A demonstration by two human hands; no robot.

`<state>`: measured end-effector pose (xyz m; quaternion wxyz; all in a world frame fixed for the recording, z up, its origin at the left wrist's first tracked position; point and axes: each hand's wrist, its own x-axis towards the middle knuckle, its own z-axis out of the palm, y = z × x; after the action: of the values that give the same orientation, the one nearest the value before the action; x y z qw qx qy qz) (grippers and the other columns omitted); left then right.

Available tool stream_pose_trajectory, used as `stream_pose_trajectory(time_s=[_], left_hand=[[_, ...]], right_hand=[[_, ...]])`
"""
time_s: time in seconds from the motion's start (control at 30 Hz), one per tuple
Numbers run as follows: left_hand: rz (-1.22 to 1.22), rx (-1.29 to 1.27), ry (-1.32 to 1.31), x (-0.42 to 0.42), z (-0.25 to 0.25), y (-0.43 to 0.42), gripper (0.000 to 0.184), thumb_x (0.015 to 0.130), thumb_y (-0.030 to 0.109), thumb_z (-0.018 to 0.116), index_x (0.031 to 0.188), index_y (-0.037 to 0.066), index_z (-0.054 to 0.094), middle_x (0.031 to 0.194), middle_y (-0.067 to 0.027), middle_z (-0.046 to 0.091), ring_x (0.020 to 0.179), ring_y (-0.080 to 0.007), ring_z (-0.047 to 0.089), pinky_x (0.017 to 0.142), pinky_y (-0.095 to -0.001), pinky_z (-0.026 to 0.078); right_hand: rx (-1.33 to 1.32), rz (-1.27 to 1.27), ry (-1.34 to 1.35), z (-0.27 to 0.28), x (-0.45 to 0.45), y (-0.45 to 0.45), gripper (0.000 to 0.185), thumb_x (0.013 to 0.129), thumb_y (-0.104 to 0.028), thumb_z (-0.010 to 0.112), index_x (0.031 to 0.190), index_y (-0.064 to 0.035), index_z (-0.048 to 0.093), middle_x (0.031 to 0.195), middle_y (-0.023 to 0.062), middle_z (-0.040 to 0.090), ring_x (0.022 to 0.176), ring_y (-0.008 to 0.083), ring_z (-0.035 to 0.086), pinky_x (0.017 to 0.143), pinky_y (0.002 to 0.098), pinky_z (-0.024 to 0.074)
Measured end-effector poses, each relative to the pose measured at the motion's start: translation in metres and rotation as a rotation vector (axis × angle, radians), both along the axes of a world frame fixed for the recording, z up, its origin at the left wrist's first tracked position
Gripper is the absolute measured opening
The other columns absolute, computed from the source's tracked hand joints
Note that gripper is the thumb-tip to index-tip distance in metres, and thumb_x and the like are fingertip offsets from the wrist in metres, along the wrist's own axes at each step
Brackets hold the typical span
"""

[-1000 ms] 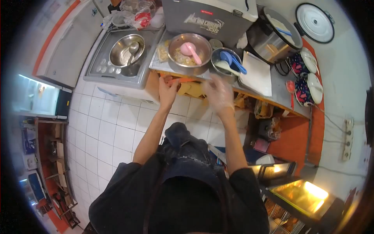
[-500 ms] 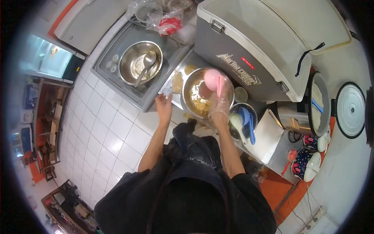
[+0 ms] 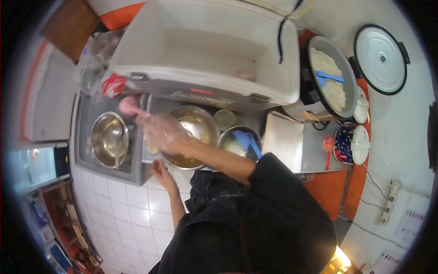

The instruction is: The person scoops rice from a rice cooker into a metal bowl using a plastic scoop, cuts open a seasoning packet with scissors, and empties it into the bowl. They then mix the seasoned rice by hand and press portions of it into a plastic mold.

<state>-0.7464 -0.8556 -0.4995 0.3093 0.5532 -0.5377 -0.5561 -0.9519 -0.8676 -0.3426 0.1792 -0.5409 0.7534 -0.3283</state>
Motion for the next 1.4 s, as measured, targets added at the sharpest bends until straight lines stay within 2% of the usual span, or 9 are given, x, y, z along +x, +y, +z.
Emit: stream_pose_trajectory(time_s=[0.07,0.23,0.37,0.5,0.67,0.87,1.13,1.2,1.4], left_hand=[[0.079,-0.028,-0.021,-0.001,0.004,0.005,0.054,0.100,0.036,0.060,0.135,-0.003,0.045,0.135,-0.0161,0.049,0.121,-0.0264,0.051,0.098,-0.0403,0.046],[0.169,-0.287,-0.155,-0.014,0.032,0.029,0.051,0.100,0.030,0.061,0.133,-0.004,0.045,0.128,-0.0164,0.051,0.115,-0.0261,0.051,0.099,-0.0386,0.042],[0.196,-0.549,-0.221,-0.076,0.109,0.078,0.056,0.099,0.030,0.063,0.138,-0.002,0.041,0.136,-0.0165,0.047,0.125,-0.0276,0.047,0.105,-0.0402,0.040],[0.214,-0.711,-0.151,-0.132,0.141,0.126,0.053,0.099,0.029,0.062,0.137,-0.001,0.042,0.140,-0.0175,0.044,0.131,-0.0287,0.044,0.111,-0.0417,0.035],[0.000,-0.888,0.071,-0.215,0.152,0.200,0.048,0.094,0.019,0.066,0.132,-0.001,0.045,0.142,-0.0182,0.045,0.136,-0.0333,0.040,0.114,-0.0485,0.030],[-0.754,-0.877,0.073,-0.311,0.183,0.291,0.095,0.070,0.028,0.090,0.143,0.001,0.036,0.146,-0.0246,0.041,0.141,-0.0424,0.034,0.115,-0.0513,0.029],[-0.789,-0.774,0.142,-0.360,0.168,0.335,0.123,0.063,0.031,0.093,0.155,0.000,0.017,0.156,-0.0293,0.019,0.144,-0.0477,0.024,0.116,-0.0563,0.026],[-0.778,-0.757,0.139,-0.361,0.168,0.334,0.123,0.065,0.030,0.093,0.155,-0.001,0.015,0.157,-0.0310,0.016,0.145,-0.0488,0.022,0.116,-0.0564,0.027],[-0.741,-0.787,0.141,-0.371,0.158,0.330,0.107,0.075,0.024,0.086,0.153,-0.005,0.020,0.153,-0.0420,0.015,0.141,-0.0579,0.024,0.111,-0.0592,0.032]], right_hand=[[-0.339,-0.015,0.211,0.015,-0.012,0.077,0.035,0.095,-0.020,0.051,0.124,-0.0043,0.063,0.115,0.0154,0.068,0.110,0.0320,0.063,0.099,0.0426,0.0488],[0.142,-0.645,0.757,0.104,-0.215,0.326,0.035,0.094,-0.020,0.059,0.128,-0.0076,0.058,0.120,0.0173,0.063,0.111,0.0336,0.060,0.096,0.0444,0.0460],[0.400,-0.582,0.864,0.091,-0.387,0.444,0.031,0.096,-0.022,0.060,0.125,-0.0115,0.059,0.112,0.0165,0.066,0.106,0.0348,0.062,0.093,0.0445,0.0463],[0.955,-0.288,0.584,0.077,-0.431,0.454,0.030,0.099,-0.031,0.055,0.120,-0.0110,0.060,0.103,0.0202,0.068,0.101,0.0385,0.065,0.086,0.0490,0.0492],[0.645,-0.371,0.684,0.077,-0.466,0.478,0.031,0.102,-0.030,0.049,0.118,-0.0051,0.059,0.095,0.0232,0.068,0.095,0.0394,0.067,0.081,0.0504,0.0505],[0.595,-0.373,0.787,-0.006,-0.531,0.480,0.038,0.105,-0.027,0.038,0.120,0.0025,0.057,0.090,0.0293,0.065,0.091,0.0418,0.066,0.076,0.0506,0.0513],[0.827,-0.113,0.526,0.067,-0.431,0.465,0.033,0.103,-0.017,0.038,0.124,0.0010,0.057,0.091,0.0279,0.065,0.086,0.0445,0.066,0.076,0.0498,0.0521],[0.579,0.134,0.600,0.069,-0.445,0.468,0.033,0.101,-0.014,0.039,0.125,0.0012,0.056,0.088,0.0270,0.064,0.081,0.0444,0.066,0.073,0.0499,0.0529],[0.515,-0.046,0.723,0.017,-0.479,0.480,0.036,0.104,-0.021,0.038,0.125,0.0028,0.054,0.091,0.0266,0.066,0.083,0.0430,0.067,0.076,0.0489,0.0537]])
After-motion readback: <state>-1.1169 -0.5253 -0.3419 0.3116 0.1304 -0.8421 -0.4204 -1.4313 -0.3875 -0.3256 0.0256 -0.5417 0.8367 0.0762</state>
